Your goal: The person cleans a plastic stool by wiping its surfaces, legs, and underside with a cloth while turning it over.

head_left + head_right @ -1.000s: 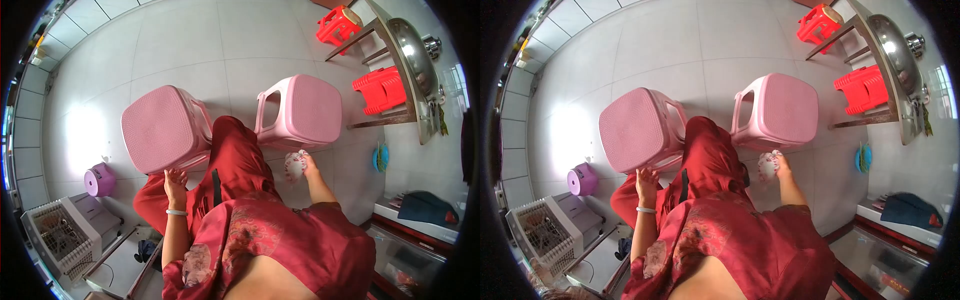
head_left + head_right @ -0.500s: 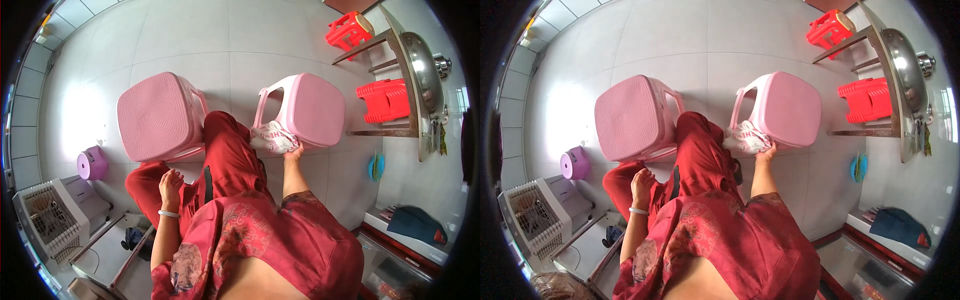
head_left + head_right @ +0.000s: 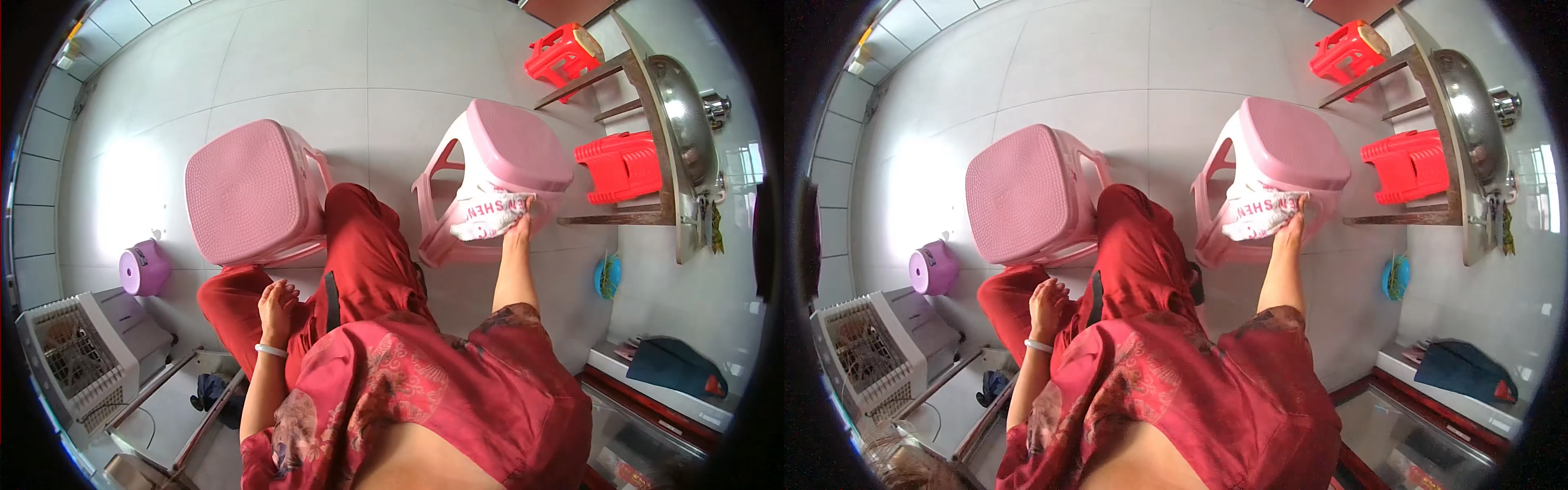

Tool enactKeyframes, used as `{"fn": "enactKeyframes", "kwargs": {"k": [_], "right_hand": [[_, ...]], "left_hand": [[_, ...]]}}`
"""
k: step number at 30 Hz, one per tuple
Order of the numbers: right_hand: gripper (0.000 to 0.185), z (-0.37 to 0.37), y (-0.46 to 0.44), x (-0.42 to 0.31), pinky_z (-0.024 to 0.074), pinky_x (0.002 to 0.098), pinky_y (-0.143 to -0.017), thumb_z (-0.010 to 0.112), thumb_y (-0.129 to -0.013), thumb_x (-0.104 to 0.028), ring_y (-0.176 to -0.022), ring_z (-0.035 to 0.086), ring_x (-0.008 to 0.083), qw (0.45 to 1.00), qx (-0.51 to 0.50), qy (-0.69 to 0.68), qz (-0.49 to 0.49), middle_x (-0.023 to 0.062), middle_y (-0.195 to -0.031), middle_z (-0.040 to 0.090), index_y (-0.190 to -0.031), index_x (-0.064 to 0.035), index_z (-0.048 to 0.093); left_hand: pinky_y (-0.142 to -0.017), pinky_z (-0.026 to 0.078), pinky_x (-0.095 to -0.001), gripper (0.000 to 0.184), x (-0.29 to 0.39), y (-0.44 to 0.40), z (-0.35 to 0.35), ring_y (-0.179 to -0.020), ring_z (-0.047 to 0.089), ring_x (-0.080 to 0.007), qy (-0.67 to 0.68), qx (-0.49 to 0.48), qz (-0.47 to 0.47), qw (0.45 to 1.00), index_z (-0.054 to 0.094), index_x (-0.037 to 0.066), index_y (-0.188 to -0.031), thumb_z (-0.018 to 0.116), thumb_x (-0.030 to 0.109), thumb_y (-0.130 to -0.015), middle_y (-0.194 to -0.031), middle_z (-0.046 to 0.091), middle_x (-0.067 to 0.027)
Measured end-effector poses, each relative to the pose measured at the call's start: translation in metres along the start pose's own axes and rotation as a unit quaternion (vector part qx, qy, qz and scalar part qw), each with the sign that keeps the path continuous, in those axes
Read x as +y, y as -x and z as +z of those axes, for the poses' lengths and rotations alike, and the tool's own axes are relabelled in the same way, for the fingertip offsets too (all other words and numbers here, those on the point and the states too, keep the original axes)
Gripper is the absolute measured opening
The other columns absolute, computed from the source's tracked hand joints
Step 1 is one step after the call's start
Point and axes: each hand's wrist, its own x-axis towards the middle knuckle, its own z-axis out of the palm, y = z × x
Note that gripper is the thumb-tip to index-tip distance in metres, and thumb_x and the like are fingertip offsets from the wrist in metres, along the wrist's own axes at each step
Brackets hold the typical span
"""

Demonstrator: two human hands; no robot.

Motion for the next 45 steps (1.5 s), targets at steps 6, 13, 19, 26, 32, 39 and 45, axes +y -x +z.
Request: {"fn": "enactKeyframes", "kwargs": {"k": [6,13,19,26,32,39,45], "right_hand": [[0.035,0.051,-0.025,-0.028,0.0562,0.0401,-0.075,0.069,-0.090,-0.043,-0.080,0.067,0.0222,0.993,-0.037,0.100,0.045,0.0043,-0.092,0.071,-0.097,-0.0093,0.068],[0.029,0.099,-0.058,-0.032,0.0533,0.0349,-0.071,0.075,-0.087,-0.029,-0.074,0.067,0.0203,0.938,-0.011,0.326,0.116,0.0055,-0.087,0.070,-0.097,-0.0024,0.069],[0.028,0.181,0.013,-0.035,0.0528,0.0329,-0.070,0.074,-0.088,-0.027,-0.074,0.066,0.0182,0.886,-0.140,0.436,0.072,0.0045,-0.087,0.069,-0.098,-0.0016,0.069],[0.027,0.328,0.128,-0.040,0.0512,0.0265,-0.072,0.072,-0.089,-0.023,-0.078,0.064,0.0114,0.837,-0.332,0.435,0.006,0.0022,-0.090,0.068,-0.104,-0.0014,0.068],[0.024,0.435,0.239,-0.031,0.0485,0.0225,-0.070,0.068,-0.090,-0.015,-0.077,0.061,0.0079,0.753,-0.488,0.438,-0.050,-0.0003,-0.091,0.066,-0.110,-0.0035,0.065],[0.015,0.500,0.327,-0.011,0.0483,0.0223,-0.069,0.069,-0.087,-0.009,-0.075,0.061,0.0066,0.596,-0.642,0.472,-0.096,-0.0006,-0.085,0.067,-0.101,-0.0021,0.069],[0.014,0.523,0.345,0.004,0.0478,0.0240,-0.069,0.071,-0.085,-0.012,-0.075,0.060,0.0065,0.496,-0.701,0.508,-0.070,-0.0015,-0.081,0.067,-0.095,-0.0021,0.070]], "left_hand": [[-0.078,0.052,-0.0336,0.025,-0.005,-0.002,-0.012,-0.086,0.067,-0.0197,0.012,-0.008,0.016,1.000,0.062,0.006,-0.111,0.058,0.026,-0.097,-0.095,0.068,-0.0074],[-0.077,0.055,-0.0343,0.026,-0.015,0.006,-0.021,-0.085,0.066,-0.0197,0.033,0.006,0.029,0.999,0.061,0.005,-0.113,0.055,0.024,-0.098,-0.096,0.067,-0.0072],[-0.074,0.054,-0.0311,0.022,-0.016,0.006,-0.019,-0.083,0.066,-0.0188,0.078,0.017,0.015,0.997,0.061,0.005,-0.112,0.057,0.022,-0.097,-0.092,0.067,-0.0070],[-0.081,0.055,-0.0340,0.023,0.029,0.015,0.013,-0.088,0.066,-0.0203,0.103,-0.080,0.102,0.986,0.061,0.004,-0.113,0.056,0.021,-0.099,-0.098,0.067,-0.0082],[-0.082,0.051,-0.0310,0.022,0.088,0.012,0.020,-0.091,0.066,-0.0161,0.156,-0.093,0.189,0.965,0.064,0.006,-0.112,0.059,0.023,-0.099,-0.100,0.069,-0.0053],[-0.095,0.044,-0.0370,0.051,0.136,0.016,-0.013,-0.114,0.057,-0.0237,0.172,0.074,0.289,0.939,0.052,0.002,-0.133,0.046,0.042,-0.102,-0.125,0.059,-0.0121],[-0.115,0.023,-0.0482,0.081,0.186,0.009,-0.055,-0.141,0.033,-0.0297,0.224,0.005,0.338,0.914,0.029,0.002,-0.151,0.026,0.065,-0.100,-0.154,0.035,-0.0145]]}}
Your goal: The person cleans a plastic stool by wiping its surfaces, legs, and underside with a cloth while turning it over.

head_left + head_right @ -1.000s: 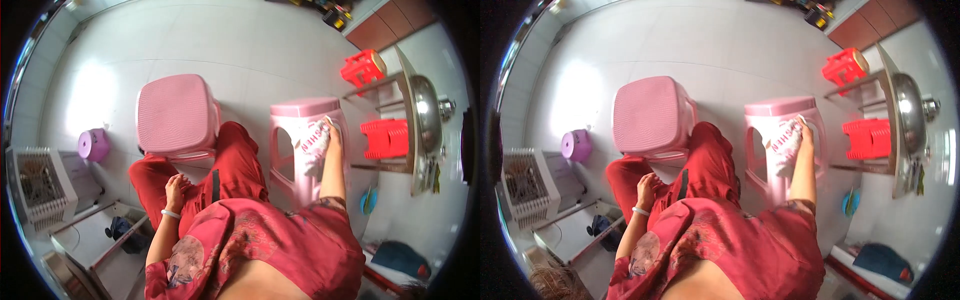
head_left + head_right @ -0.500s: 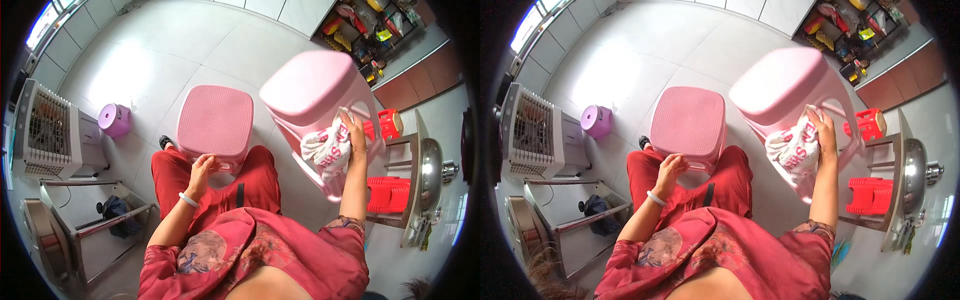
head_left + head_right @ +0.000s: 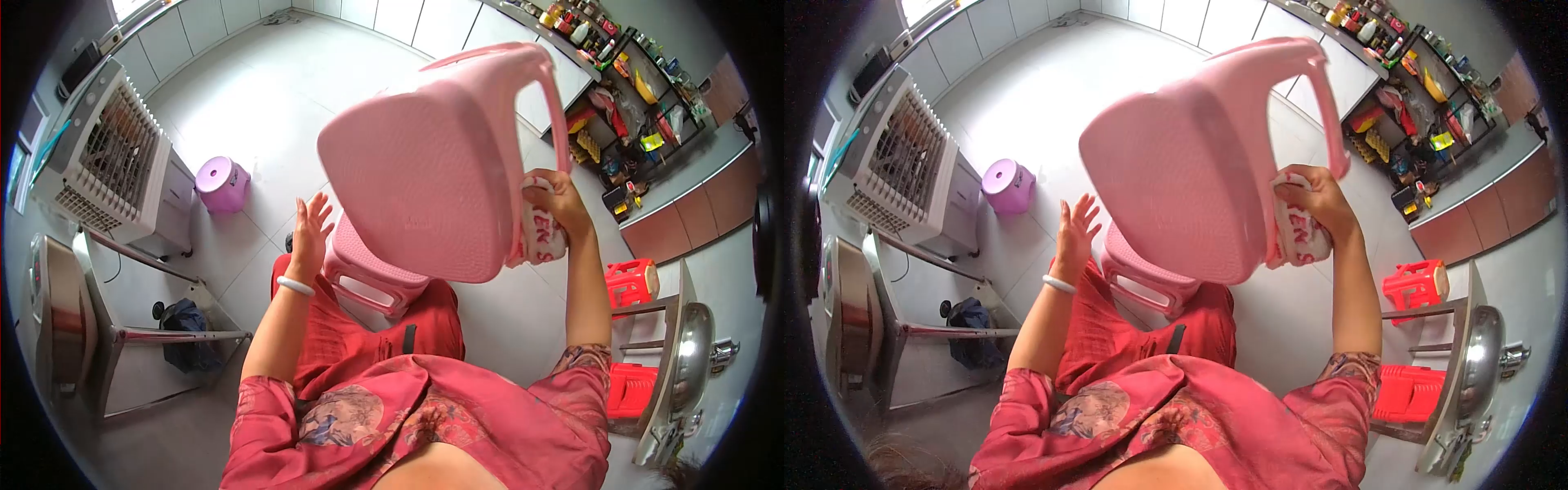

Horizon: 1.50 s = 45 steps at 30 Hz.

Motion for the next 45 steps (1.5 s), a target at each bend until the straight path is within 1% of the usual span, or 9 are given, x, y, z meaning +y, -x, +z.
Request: {"fn": "enactKeyframes", "kwargs": {"k": [4,14,21,24,30,34,40,42,45], "right_hand": [[0.018,0.013,-0.023,-0.016,0.0467,0.0258,-0.070,0.073,-0.084,-0.016,-0.075,0.057,0.0061,0.987,-0.107,0.115,-0.026,-0.0010,-0.080,0.067,-0.093,-0.0006,0.070],[0.038,0.071,-0.070,-0.047,0.0506,0.0344,-0.067,0.076,-0.074,-0.039,-0.070,0.065,0.0227,0.897,-0.205,0.377,-0.107,0.0116,-0.078,0.070,-0.094,-0.0077,0.075],[0.024,0.075,-0.082,-0.041,0.0496,0.0294,-0.069,0.076,-0.078,-0.024,-0.074,0.065,0.0158,0.893,-0.216,0.374,-0.127,0.0083,-0.085,0.071,-0.091,-0.0044,0.073],[0.030,0.068,-0.072,-0.053,0.0509,0.0310,-0.071,0.079,-0.077,-0.025,-0.075,0.065,0.0158,0.957,-0.048,0.243,-0.148,0.0085,-0.082,0.069,-0.096,-0.0034,0.072],[0.045,0.112,-0.017,-0.069,0.0499,0.0359,-0.086,0.079,-0.081,-0.025,-0.100,0.061,0.0207,0.891,0.067,-0.007,-0.449,0.0097,-0.109,0.064,-0.115,-0.0023,0.062],[0.059,0.174,-0.008,-0.044,0.0386,0.0552,-0.104,0.081,-0.071,-0.030,-0.129,0.047,0.0385,0.780,-0.136,0.382,-0.477,0.0138,-0.133,0.054,-0.123,-0.0148,0.057],[0.060,0.201,-0.035,-0.050,0.0369,0.0566,-0.103,0.077,-0.067,-0.024,-0.129,0.047,0.0382,0.797,-0.125,0.356,-0.471,0.0105,-0.134,0.054,-0.123,-0.0162,0.059],[0.057,0.214,-0.065,-0.057,0.0411,0.0519,-0.102,0.076,-0.069,-0.018,-0.125,0.051,0.0385,0.784,-0.089,0.358,-0.500,0.0147,-0.130,0.056,-0.123,-0.0125,0.058],[0.050,0.230,-0.134,-0.056,0.0466,0.0492,-0.096,0.074,-0.075,-0.019,-0.117,0.056,0.0397,0.780,-0.030,0.330,-0.530,0.0189,-0.124,0.058,-0.122,-0.0100,0.057]], "left_hand": [[-0.117,0.021,-0.0453,0.077,0.010,-0.036,-0.013,-0.141,0.034,-0.0241,0.147,-0.073,0.006,0.986,0.033,0.004,-0.150,0.027,0.062,-0.101,-0.151,0.041,-0.0140],[-0.112,0.032,-0.0369,0.064,0.063,0.020,0.018,-0.133,0.045,-0.0235,-0.270,-0.045,0.164,0.948,0.046,-0.003,-0.141,0.037,0.048,-0.104,-0.141,0.052,-0.0167],[-0.084,0.050,-0.0288,0.050,0.039,0.012,0.024,-0.094,0.063,-0.0133,-0.017,-0.005,0.051,0.999,0.063,0.000,-0.114,0.044,0.045,-0.104,-0.104,0.068,-0.0080],[-0.069,0.054,-0.0272,0.047,0.046,0.017,0.037,-0.079,0.064,-0.0128,-0.004,0.031,0.041,0.999,0.064,-0.001,-0.111,0.046,0.042,-0.104,-0.095,0.068,-0.0090],[-0.062,0.053,-0.0264,0.049,0.027,0.003,0.020,-0.070,0.063,-0.0111,-0.027,0.022,0.079,0.996,0.067,-0.003,-0.099,0.046,0.041,-0.104,-0.083,0.068,-0.0067],[-0.056,0.050,-0.0265,0.051,0.034,0.008,0.029,-0.065,0.060,-0.0087,-0.089,0.023,0.137,0.986,0.068,-0.003,-0.095,0.043,0.040,-0.105,-0.076,0.067,-0.0053],[-0.060,0.053,-0.0291,0.042,0.021,-0.004,0.018,-0.069,0.063,-0.0114,0.105,-0.035,0.031,0.993,0.069,0.000,-0.100,0.044,0.033,-0.105,-0.082,0.069,-0.0032],[-0.065,0.053,-0.0324,0.038,0.005,-0.015,0.011,-0.072,0.063,-0.0157,-0.132,-0.027,0.274,0.952,0.068,0.000,-0.096,0.046,0.030,-0.103,-0.082,0.068,-0.0057],[-0.065,0.051,-0.0354,0.040,0.004,-0.016,0.004,-0.068,0.060,-0.0201,-0.284,-0.014,0.362,0.888,0.065,-0.001,-0.086,0.044,0.029,-0.103,-0.074,0.063,-0.0106]]}}
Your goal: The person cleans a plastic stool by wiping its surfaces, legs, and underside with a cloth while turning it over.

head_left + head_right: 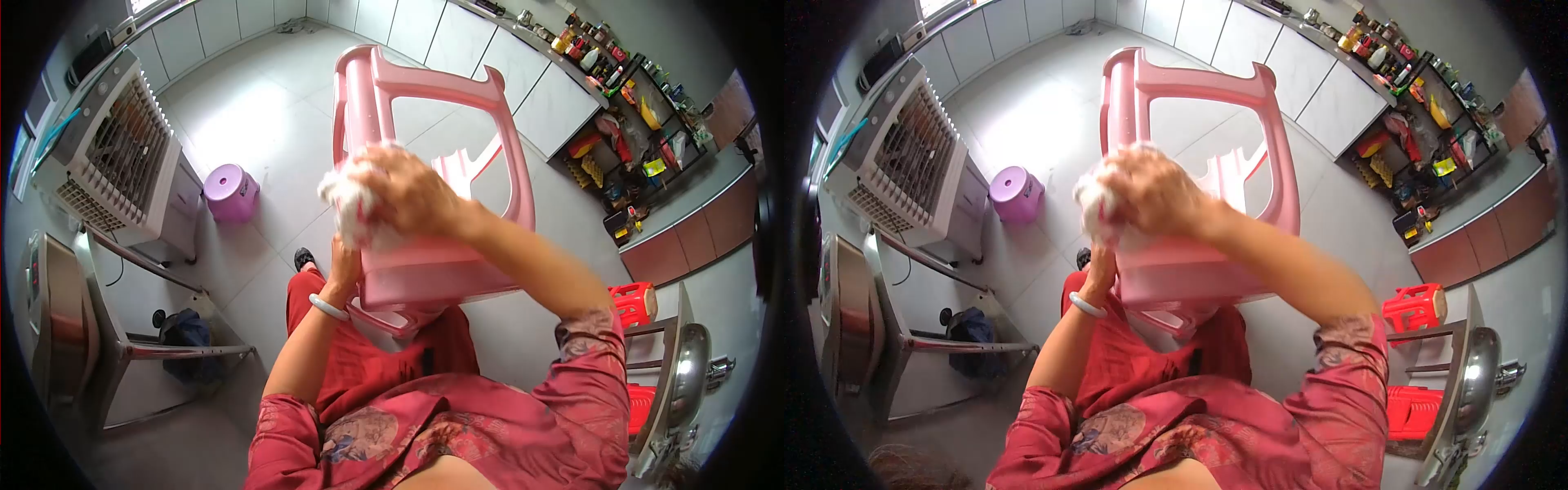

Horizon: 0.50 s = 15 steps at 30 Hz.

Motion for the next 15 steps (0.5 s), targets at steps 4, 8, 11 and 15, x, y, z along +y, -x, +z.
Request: {"fn": "enactKeyframes", "kwargs": {"k": [4,8,11,15], "right_hand": [[0.035,0.034,-0.054,0.092,0.0503,0.0482,-0.090,0.070,-0.084,-0.024,-0.104,0.062,0.0391,0.996,-0.028,0.070,0.050,0.0190,-0.111,0.062,-0.112,-0.0071,0.058],[0.034,0.046,-0.086,0.123,0.0500,0.0454,-0.092,0.062,-0.088,-0.030,-0.106,0.061,0.0367,0.975,-0.039,0.093,0.199,0.0179,-0.111,0.064,-0.116,-0.0102,0.061],[0.038,0.037,-0.089,0.094,0.0485,0.0448,-0.096,0.065,-0.083,-0.029,-0.111,0.061,0.0340,0.977,-0.092,0.058,0.184,0.0142,-0.117,0.064,-0.117,-0.0125,0.062],[0.048,0.016,-0.056,0.028,0.0469,0.0453,-0.099,0.073,-0.076,-0.034,-0.114,0.060,0.0351,0.976,-0.158,0.026,0.149,0.0154,-0.124,0.062,-0.119,-0.0141,0.064]], "left_hand": [[-0.050,0.033,-0.0357,0.057,0.017,-0.002,0.001,-0.052,0.039,-0.0131,0.054,0.024,-0.149,0.987,0.053,0.000,-0.067,0.037,0.037,-0.107,-0.056,0.046,-0.0030],[-0.047,0.029,-0.0345,0.061,0.033,-0.007,0.003,-0.051,0.035,-0.0102,0.091,0.027,-0.208,0.973,0.049,0.001,-0.062,0.035,0.039,-0.108,-0.055,0.043,0.0001],[-0.048,0.029,-0.0340,0.062,0.031,-0.004,0.001,-0.052,0.036,-0.0098,0.094,0.041,-0.194,0.976,0.049,0.001,-0.062,0.034,0.040,-0.108,-0.054,0.043,0.0000],[-0.056,0.037,-0.0385,0.033,-0.003,0.011,-0.010,-0.063,0.048,-0.0162,-0.056,-0.008,-0.117,0.992,0.044,-0.001,-0.094,0.039,0.029,-0.105,-0.066,0.053,-0.0072]]}}
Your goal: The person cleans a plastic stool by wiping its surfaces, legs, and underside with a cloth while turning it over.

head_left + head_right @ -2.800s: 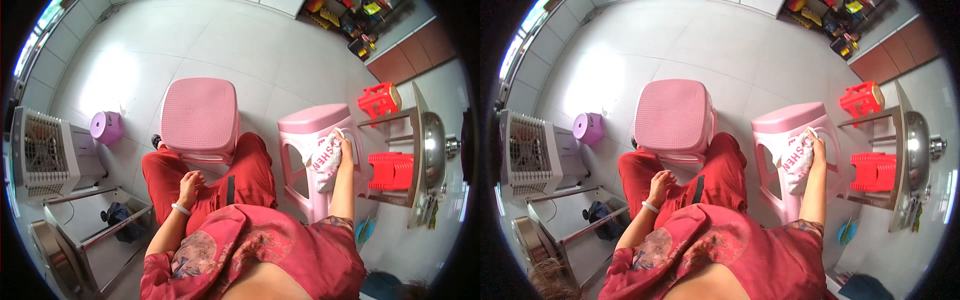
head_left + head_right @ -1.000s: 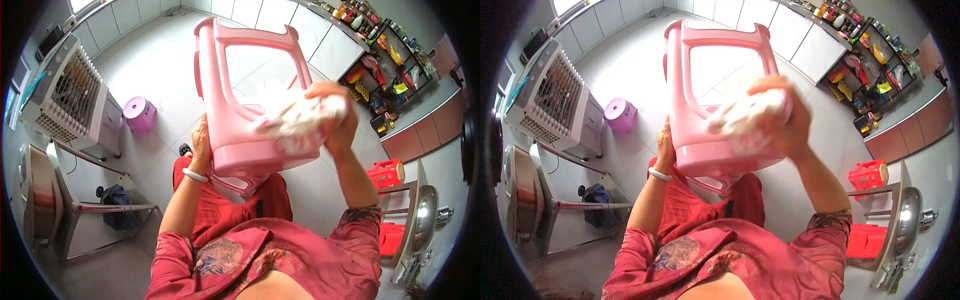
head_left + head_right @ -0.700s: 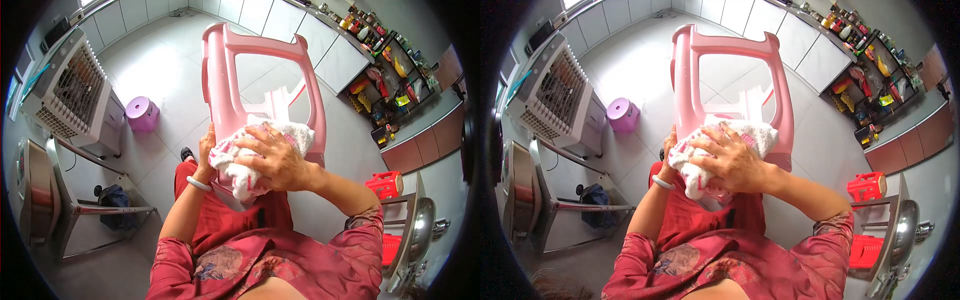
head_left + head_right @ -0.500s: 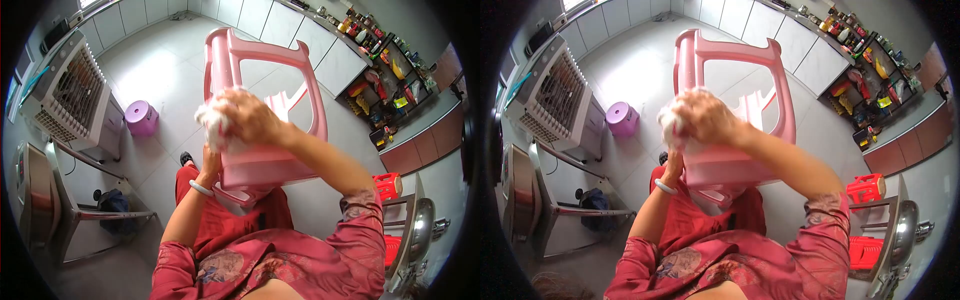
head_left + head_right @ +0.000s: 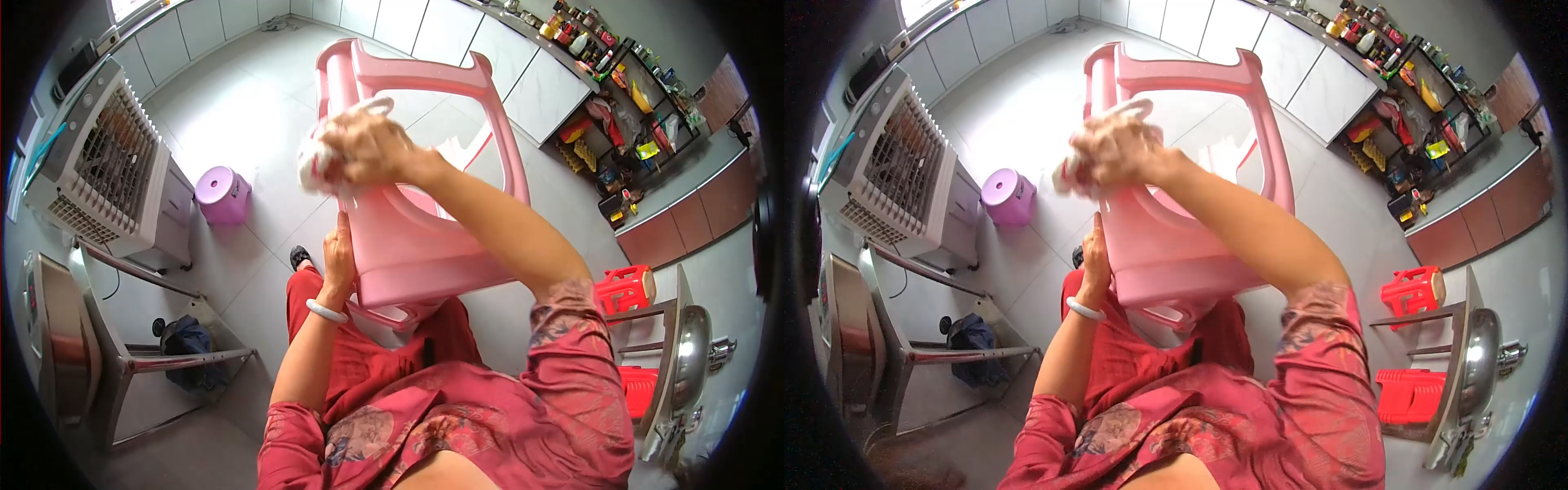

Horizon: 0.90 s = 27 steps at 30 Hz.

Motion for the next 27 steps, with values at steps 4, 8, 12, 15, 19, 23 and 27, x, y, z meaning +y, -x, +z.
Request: {"fn": "enactKeyframes", "kwargs": {"k": [4,8,12,15,19,23,27], "right_hand": [[0.049,-0.003,0.079,-0.045,0.0456,0.0484,-0.099,0.077,-0.071,-0.033,-0.117,0.056,0.0378,0.984,0.087,-0.050,-0.144,0.0176,-0.124,0.059,-0.113,-0.0098,0.063],[0.039,-0.012,0.144,-0.083,0.0441,0.0501,-0.099,0.073,-0.071,-0.025,-0.117,0.055,0.0358,0.982,0.085,-0.070,-0.156,0.0154,-0.117,0.058,-0.106,-0.0094,0.063],[0.035,-0.025,0.196,-0.089,0.0446,0.0495,-0.097,0.075,-0.068,-0.021,-0.118,0.056,0.0320,0.984,0.083,-0.039,-0.150,0.0100,-0.118,0.059,-0.099,-0.0111,0.063],[0.036,-0.037,0.222,-0.063,0.0435,0.0507,-0.099,0.076,-0.068,-0.025,-0.120,0.056,0.0311,0.991,0.115,-0.019,-0.064,0.0110,-0.115,0.062,-0.098,-0.0098,0.066],[0.040,-0.060,0.266,-0.007,0.0409,0.0464,-0.102,0.072,-0.069,-0.020,-0.117,0.057,0.0331,0.980,0.152,-0.018,0.124,0.0143,-0.117,0.063,-0.106,-0.0065,0.066],[0.038,-0.046,0.303,0.037,0.0404,0.0356,-0.103,0.060,-0.073,-0.004,-0.119,0.054,0.0277,0.893,0.250,-0.254,0.273,0.0153,-0.129,0.054,-0.112,-0.0009,0.062],[0.042,-0.034,0.308,0.032,0.0399,0.0382,-0.104,0.060,-0.074,-0.003,-0.122,0.052,0.0299,0.889,0.287,-0.244,0.262,0.0165,-0.131,0.053,-0.115,-0.0026,0.060]], "left_hand": [[-0.061,0.043,-0.0373,0.027,-0.037,0.006,0.007,-0.069,0.055,-0.0177,-0.017,-0.046,0.017,0.999,0.044,-0.002,-0.112,0.042,0.024,-0.103,-0.074,0.059,-0.0086],[-0.058,0.044,-0.0333,0.032,0.020,0.010,0.010,-0.065,0.055,-0.0145,0.177,-0.044,-0.067,0.981,0.052,0.000,-0.099,0.040,0.030,-0.105,-0.071,0.059,-0.0051],[-0.055,0.044,-0.0292,0.045,0.039,0.003,0.001,-0.061,0.054,-0.0114,0.217,-0.020,-0.101,0.971,0.060,0.001,-0.087,0.038,0.036,-0.106,-0.068,0.059,-0.0016],[-0.052,0.043,-0.0262,0.053,0.035,-0.007,0.001,-0.057,0.052,-0.0086,0.230,-0.014,-0.121,0.966,0.064,0.002,-0.081,0.037,0.039,-0.107,-0.066,0.059,0.0003],[-0.048,0.038,-0.0247,0.056,0.035,-0.010,0.006,-0.053,0.047,-0.0061,0.254,0.000,-0.138,0.957,0.062,0.002,-0.078,0.036,0.041,-0.107,-0.064,0.057,0.0010],[-0.056,0.042,-0.0261,0.053,0.025,-0.012,-0.001,-0.063,0.050,-0.0076,0.246,-0.029,-0.163,0.955,0.064,0.000,-0.087,0.036,0.041,-0.107,-0.071,0.059,-0.0008],[-0.085,0.045,-0.0355,0.046,0.054,-0.016,0.000,-0.094,0.056,-0.0196,0.081,0.062,-0.086,0.991,0.061,-0.002,-0.109,0.040,0.039,-0.105,-0.103,0.061,-0.0119]]}}
